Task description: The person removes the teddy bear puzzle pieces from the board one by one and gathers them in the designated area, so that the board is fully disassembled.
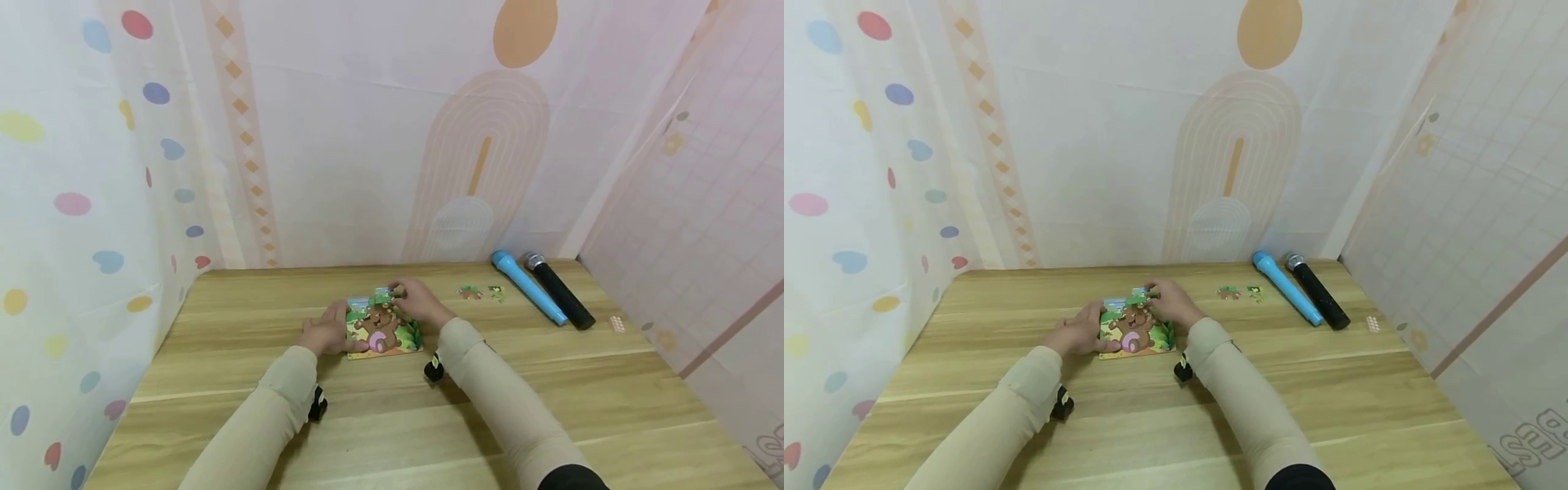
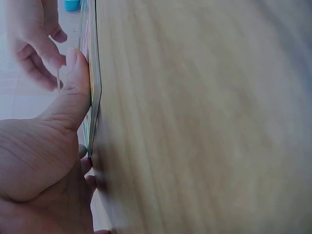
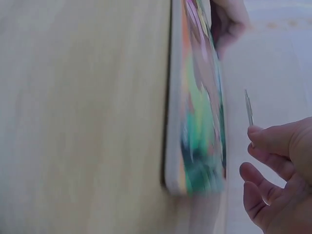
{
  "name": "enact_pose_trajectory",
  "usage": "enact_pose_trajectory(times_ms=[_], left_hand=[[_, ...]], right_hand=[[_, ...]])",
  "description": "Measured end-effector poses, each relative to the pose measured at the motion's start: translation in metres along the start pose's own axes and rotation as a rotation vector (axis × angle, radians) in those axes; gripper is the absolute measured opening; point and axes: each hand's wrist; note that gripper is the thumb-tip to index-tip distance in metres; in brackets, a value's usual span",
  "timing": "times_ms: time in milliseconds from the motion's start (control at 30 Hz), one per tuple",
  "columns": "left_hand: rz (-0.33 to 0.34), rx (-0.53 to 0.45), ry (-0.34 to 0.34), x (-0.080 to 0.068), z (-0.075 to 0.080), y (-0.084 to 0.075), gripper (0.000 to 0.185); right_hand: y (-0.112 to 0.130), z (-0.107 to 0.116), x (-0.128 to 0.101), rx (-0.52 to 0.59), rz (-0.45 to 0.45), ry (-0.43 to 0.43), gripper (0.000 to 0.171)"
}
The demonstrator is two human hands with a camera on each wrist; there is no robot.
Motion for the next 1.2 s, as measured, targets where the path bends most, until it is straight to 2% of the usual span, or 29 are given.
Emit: enact_pose_trajectory(times_ms=[233,533,800,1000,1200], left_hand=[[0.0,-0.019,-0.003,-0.004,0.003,-0.004,0.115],[0.007,-0.013,0.007,-0.007,0.003,-0.006,0.111],[0.003,-0.029,-0.031,-0.011,0.005,-0.012,0.106],[0.005,-0.02,-0.019,-0.009,0.004,-0.01,0.109],[0.012,-0.049,-0.014,-0.012,0.004,-0.012,0.108]], right_hand=[[-0.02,0.016,-0.005,0.039,-0.062,-0.033,0.034],[-0.042,0.033,-0.009,0.006,-0.121,-0.084,0.035],[-0.059,0.046,-0.009,-0.001,-0.132,-0.111,0.035],[-0.071,0.05,-0.009,-0.027,-0.173,-0.108,0.036],[-0.076,0.051,-0.01,-0.108,-0.193,-0.132,0.033]])
Point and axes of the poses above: each hand's wrist, its own x-axis towards the middle knuckle, its own z-axis out of the back of the hand, y = z × x, and after that the axes turned 13 degrees about -z, right-handed
